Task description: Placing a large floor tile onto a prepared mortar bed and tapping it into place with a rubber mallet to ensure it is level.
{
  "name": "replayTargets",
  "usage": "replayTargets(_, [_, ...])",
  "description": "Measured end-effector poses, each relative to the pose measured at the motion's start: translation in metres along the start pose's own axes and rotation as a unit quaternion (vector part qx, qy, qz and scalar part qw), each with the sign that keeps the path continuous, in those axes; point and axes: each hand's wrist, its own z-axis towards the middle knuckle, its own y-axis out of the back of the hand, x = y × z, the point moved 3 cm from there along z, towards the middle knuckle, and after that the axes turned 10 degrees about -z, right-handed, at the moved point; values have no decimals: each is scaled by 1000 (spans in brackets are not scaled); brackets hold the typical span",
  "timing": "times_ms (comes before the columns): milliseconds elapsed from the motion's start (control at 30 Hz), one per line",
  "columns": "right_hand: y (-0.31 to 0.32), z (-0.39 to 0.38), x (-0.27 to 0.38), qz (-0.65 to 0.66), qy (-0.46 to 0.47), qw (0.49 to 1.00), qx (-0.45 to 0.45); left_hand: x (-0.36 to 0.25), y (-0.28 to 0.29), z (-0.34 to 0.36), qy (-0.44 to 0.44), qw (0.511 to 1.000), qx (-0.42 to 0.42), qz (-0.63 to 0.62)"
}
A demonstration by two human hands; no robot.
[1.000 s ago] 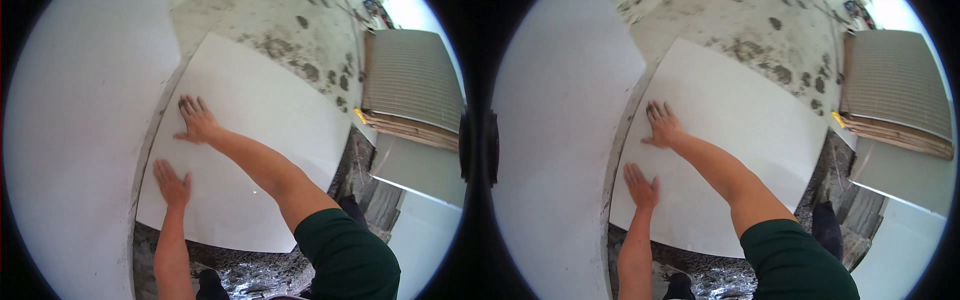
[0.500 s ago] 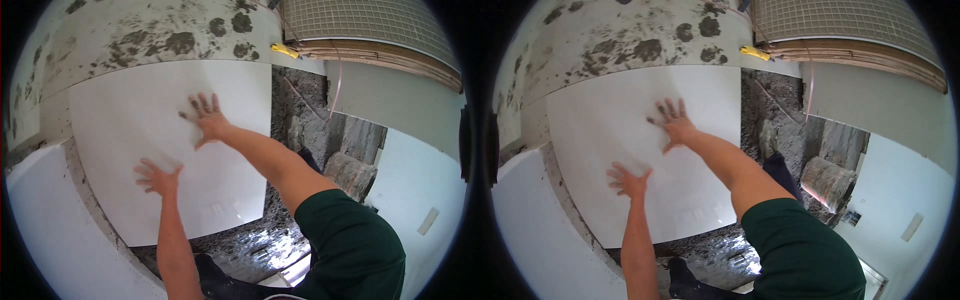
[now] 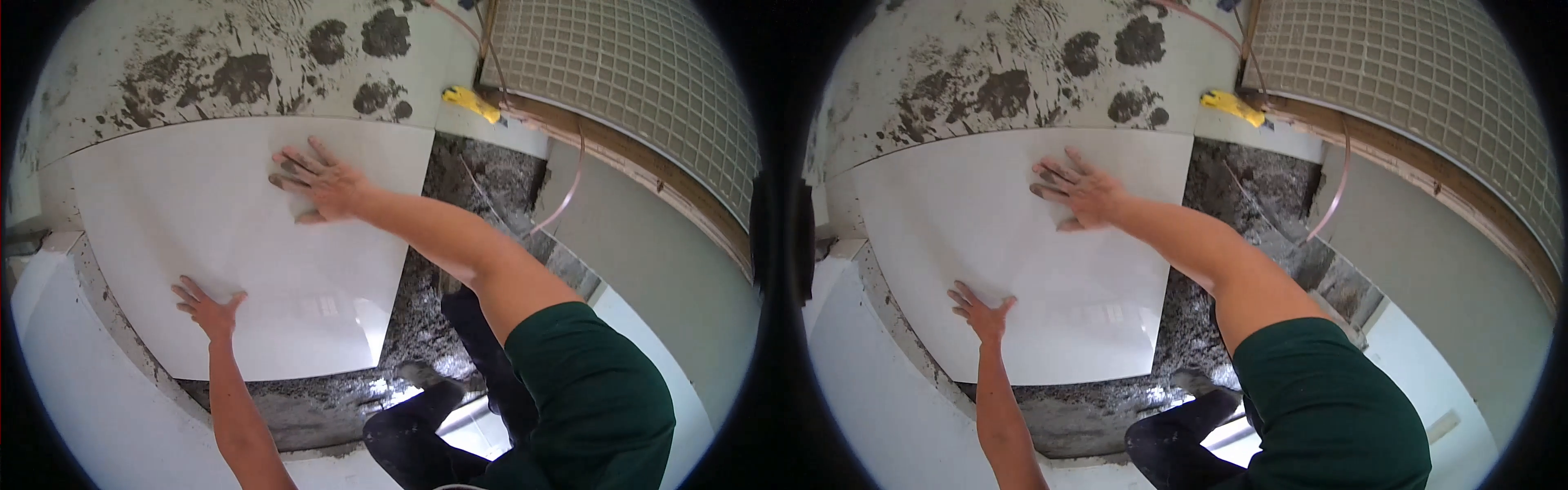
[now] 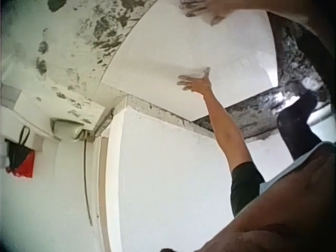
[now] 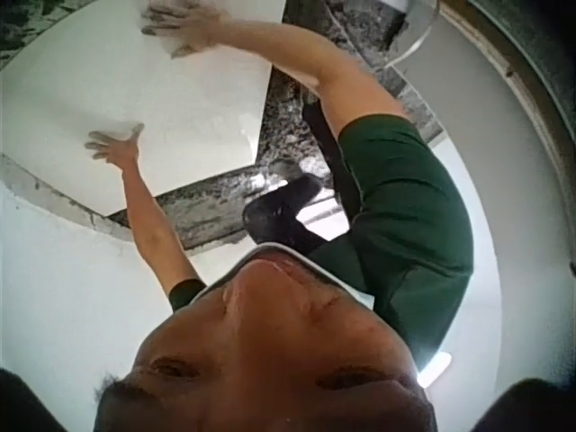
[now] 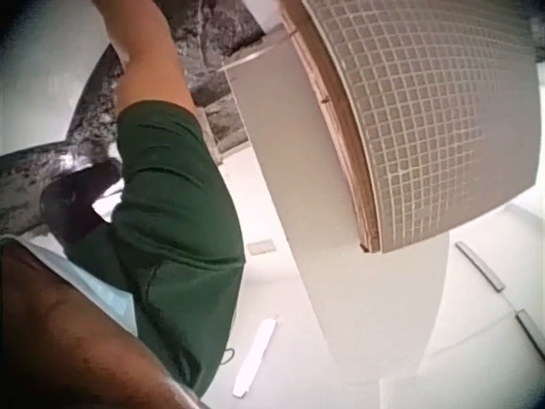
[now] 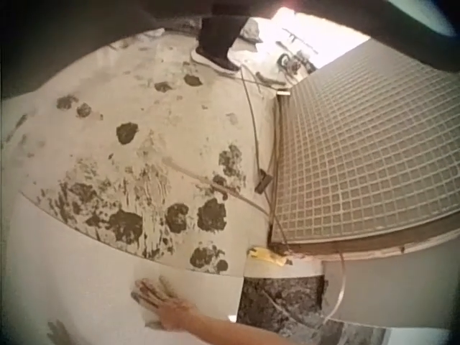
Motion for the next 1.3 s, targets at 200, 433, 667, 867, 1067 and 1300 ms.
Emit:
replayTargets(200, [-3, -20, -24, 24, -22, 998, -59, 2, 1, -8, 10, 1000, 5, 7])
replayTargets(433, [-9, -92, -80, -36, -97, 989, -104, -13, 3, -11, 23, 999, 1, 26])
replayTargets(667, [0, -119, -71, -72, -138, 983, -94, 25, -28, -10, -13, 998, -53, -24])
replayTargets(867, [-21, -157, -72, -76, -146, 984, -72, 8, -104, -81, 60, 992, -74, -78])
replayTargets(1067, [-10, -149, -51, -58, -173, 983, -9, 11, -80, -96, 109, 988, -50, -100])
replayTargets(1300, [9, -146, -45, -53, -179, 978, 87, -2, -78, -100, 134, 985, -35, -99])
